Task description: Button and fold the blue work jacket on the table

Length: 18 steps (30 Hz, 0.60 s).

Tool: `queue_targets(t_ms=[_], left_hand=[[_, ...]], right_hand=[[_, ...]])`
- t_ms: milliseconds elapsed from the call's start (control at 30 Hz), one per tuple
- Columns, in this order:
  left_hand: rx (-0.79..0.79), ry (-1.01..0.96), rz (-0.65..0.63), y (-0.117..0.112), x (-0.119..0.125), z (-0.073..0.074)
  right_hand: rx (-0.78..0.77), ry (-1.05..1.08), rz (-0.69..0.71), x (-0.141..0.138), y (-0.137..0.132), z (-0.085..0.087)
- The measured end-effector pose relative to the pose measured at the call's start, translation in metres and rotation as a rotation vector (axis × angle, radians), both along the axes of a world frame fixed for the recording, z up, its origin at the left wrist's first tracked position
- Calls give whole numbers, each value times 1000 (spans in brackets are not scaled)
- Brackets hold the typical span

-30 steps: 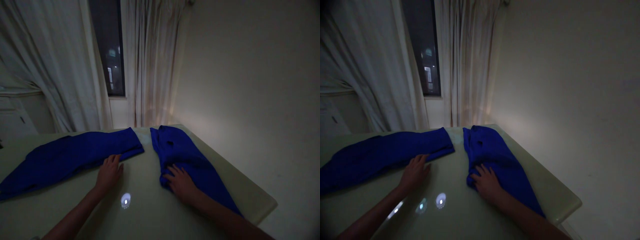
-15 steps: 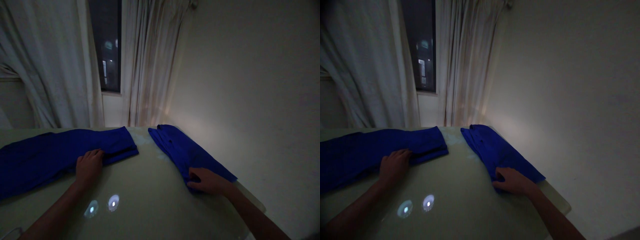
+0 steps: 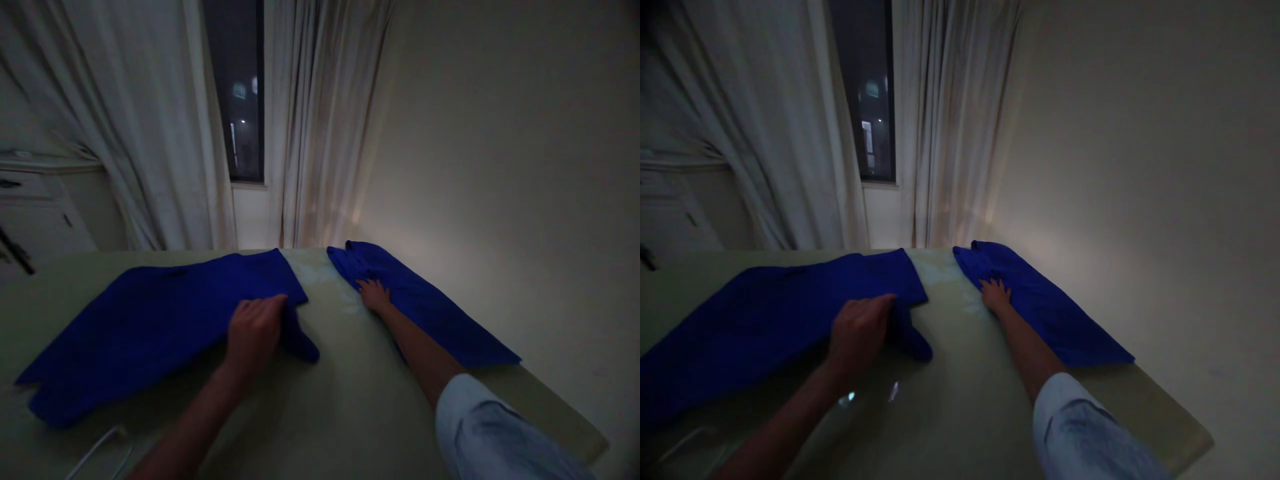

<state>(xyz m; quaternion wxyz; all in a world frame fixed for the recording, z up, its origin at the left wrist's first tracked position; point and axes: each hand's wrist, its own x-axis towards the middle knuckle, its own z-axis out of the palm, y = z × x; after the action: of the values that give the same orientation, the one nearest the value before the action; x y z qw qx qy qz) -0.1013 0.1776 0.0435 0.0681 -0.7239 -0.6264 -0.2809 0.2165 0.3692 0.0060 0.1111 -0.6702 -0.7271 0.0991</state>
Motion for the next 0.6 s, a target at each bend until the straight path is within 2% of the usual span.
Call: queue_targets(t_ms=[100, 133, 167, 200, 233, 300, 367, 400, 433, 533, 600], left_hand=[[-418, 36, -414, -30, 48, 26], [-503, 31, -475, -36, 53, 34], [-554, 28, -477, -39, 51, 41], [-569, 33, -398, -37, 42, 48], [-559, 47, -263, -33, 26, 52], [-514, 89, 103, -18, -15, 54], [-509, 93, 369, 0, -61, 45], [-521, 68, 520, 8, -83, 38], [-556, 22, 616, 14, -103, 29], [-631, -99, 644, 29, -151, -1], [-613, -141, 621, 36, -176, -18]], right_hand=[[36, 116, 57, -19, 1, 7], [26, 156, 94, -26, -4, 7], [1, 193, 130, -32, -11, 5], [-35, 221, 164, -37, -21, 1], [-77, 252, 195, -40, -32, -2], [-180, 362, 222, -41, -58, -8], [-348, 564, 218, -42, -83, -7], [-465, 692, 217, -44, -94, -5], [-596, 819, 225, -47, -104, -2], [-943, 1090, 303, -60, -125, 9], [-1048, 1167, 323, -68, -132, 12]])
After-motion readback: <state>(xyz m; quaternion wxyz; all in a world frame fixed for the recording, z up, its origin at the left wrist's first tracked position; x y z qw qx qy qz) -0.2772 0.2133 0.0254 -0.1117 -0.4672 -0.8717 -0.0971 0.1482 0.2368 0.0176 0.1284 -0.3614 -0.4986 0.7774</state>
